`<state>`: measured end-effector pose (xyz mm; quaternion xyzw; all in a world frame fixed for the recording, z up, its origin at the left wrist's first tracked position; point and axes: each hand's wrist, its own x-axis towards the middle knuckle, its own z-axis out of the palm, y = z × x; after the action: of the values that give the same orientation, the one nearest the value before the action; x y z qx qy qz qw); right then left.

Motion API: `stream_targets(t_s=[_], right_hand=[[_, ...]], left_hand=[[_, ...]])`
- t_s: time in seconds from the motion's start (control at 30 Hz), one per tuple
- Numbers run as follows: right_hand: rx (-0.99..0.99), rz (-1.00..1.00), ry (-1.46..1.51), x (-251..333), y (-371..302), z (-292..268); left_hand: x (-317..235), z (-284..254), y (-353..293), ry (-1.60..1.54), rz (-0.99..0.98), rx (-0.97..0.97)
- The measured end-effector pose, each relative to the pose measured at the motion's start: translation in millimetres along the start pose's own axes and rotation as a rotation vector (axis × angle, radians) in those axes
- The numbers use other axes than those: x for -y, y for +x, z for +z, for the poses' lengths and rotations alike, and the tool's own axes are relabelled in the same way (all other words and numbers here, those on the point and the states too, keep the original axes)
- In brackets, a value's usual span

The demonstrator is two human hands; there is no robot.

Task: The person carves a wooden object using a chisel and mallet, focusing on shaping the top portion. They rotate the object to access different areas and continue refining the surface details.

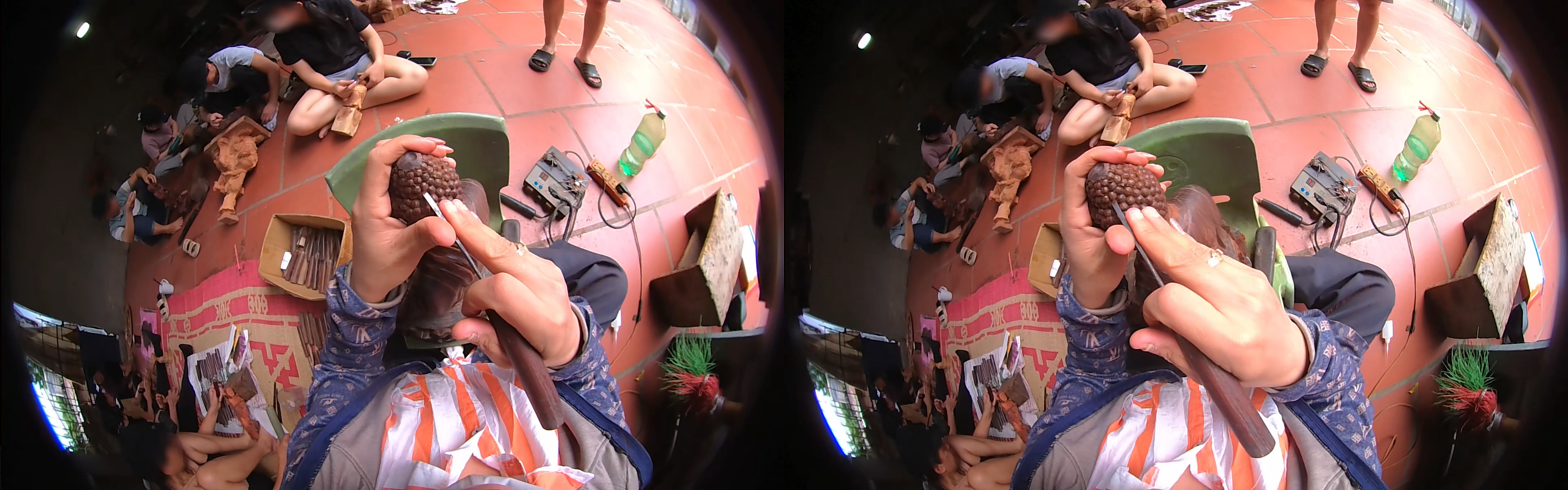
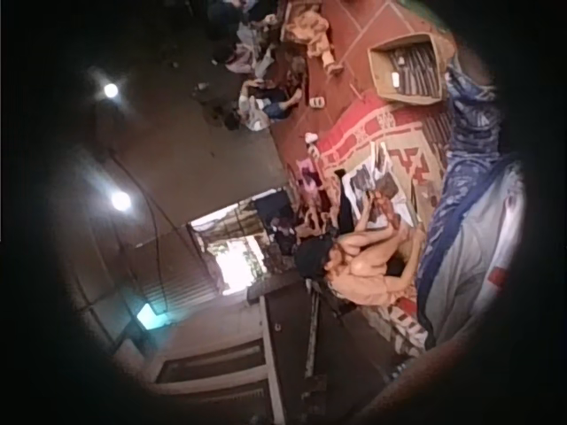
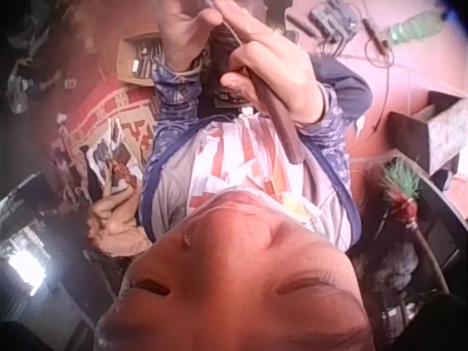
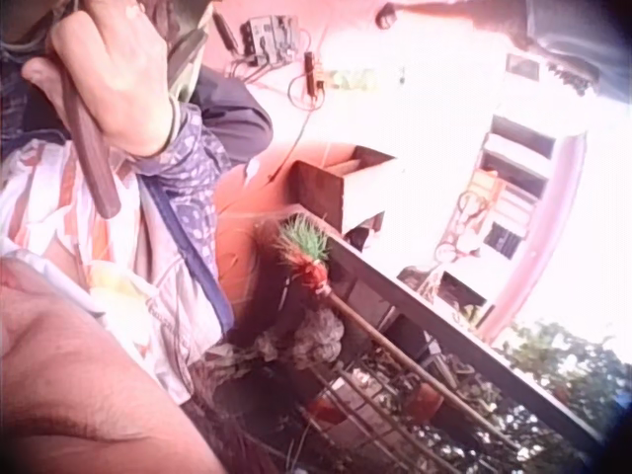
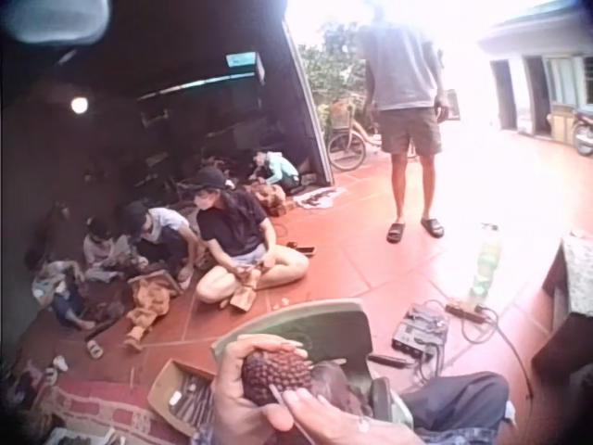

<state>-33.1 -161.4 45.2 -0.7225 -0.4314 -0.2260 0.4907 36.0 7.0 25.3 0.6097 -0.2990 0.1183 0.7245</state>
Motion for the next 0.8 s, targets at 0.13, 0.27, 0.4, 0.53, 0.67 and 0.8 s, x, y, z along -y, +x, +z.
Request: stream_targets(t_s=[0.13,0.27,0.4,0.53,0.67,0.8], right_hand=[[-0.034,0.045,-0.002,5.6,1.2,3.5],[-0.066,0.027,-0.056,10.5,7.0,5.8],[-0.087,0.044,-0.110,13.4,7.2,10.0],[-0.186,0.095,0.063,7.7,-2.1,13.0],[-0.401,-0.048,0.105,-14.9,-14.6,9.6],[-0.324,0.120,0.312,-11.9,-22.2,0.5]], left_hand=[[1.1,0.6,-0.5,0.004,-0.004,-0.003],[-2.3,1.6,-0.3,-0.013,-0.037,-0.012],[-3.5,2.8,0.1,-0.013,-0.065,-0.026],[-3.9,5.1,0.4,-0.001,-0.020,-0.015],[-2.7,1.5,0.9,0.040,0.001,0.001],[-7.9,3.8,-5.0,0.221,0.267,-0.173]])
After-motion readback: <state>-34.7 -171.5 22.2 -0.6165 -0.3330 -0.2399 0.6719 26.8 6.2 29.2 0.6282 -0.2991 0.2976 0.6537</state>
